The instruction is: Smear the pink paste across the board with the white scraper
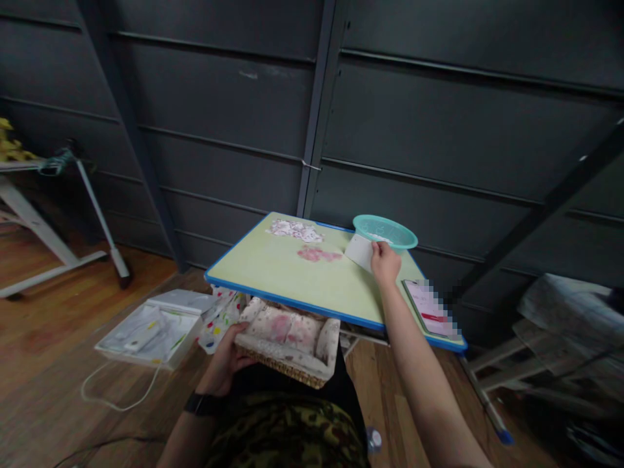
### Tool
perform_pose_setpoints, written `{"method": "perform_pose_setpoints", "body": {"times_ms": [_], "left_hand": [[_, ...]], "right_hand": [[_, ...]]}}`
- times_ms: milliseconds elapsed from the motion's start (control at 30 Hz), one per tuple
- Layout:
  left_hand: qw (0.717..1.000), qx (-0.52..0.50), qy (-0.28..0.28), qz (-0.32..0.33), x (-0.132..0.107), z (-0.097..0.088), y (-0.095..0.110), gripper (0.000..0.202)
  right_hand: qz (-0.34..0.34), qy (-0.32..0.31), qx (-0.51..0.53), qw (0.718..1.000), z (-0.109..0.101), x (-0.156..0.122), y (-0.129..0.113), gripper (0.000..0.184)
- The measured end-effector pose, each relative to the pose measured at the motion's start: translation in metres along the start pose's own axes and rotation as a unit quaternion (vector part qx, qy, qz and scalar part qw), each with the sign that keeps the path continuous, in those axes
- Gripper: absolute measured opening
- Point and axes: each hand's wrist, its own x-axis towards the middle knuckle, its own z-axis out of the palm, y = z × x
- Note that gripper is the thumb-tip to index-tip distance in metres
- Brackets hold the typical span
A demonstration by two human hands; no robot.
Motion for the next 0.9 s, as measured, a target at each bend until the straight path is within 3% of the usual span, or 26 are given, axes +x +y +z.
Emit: {"method": "perform_pose_setpoints", "body": {"times_ms": [233,500,667,900], "left_hand": [[1.0,0.012,-0.001,0.01,-0.003,0.002,0.002,0.014],[1.0,0.023,-0.008,0.01,-0.004,0.002,0.003,0.015],[1.0,0.023,-0.008,0.005,-0.003,0.001,0.003,0.015],[1.0,0.02,-0.005,0.004,0.001,-0.001,0.0,0.023]], "right_hand": [[-0.004,0.014,0.092,0.996,0.0,0.005,0.004,0.044],[-0.015,0.004,0.14,0.99,0.007,0.007,0.007,0.046],[-0.026,0.029,0.156,0.987,0.008,0.007,0.008,0.052],[-0.033,-0.001,0.188,0.982,0.01,0.008,0.008,0.053]]}}
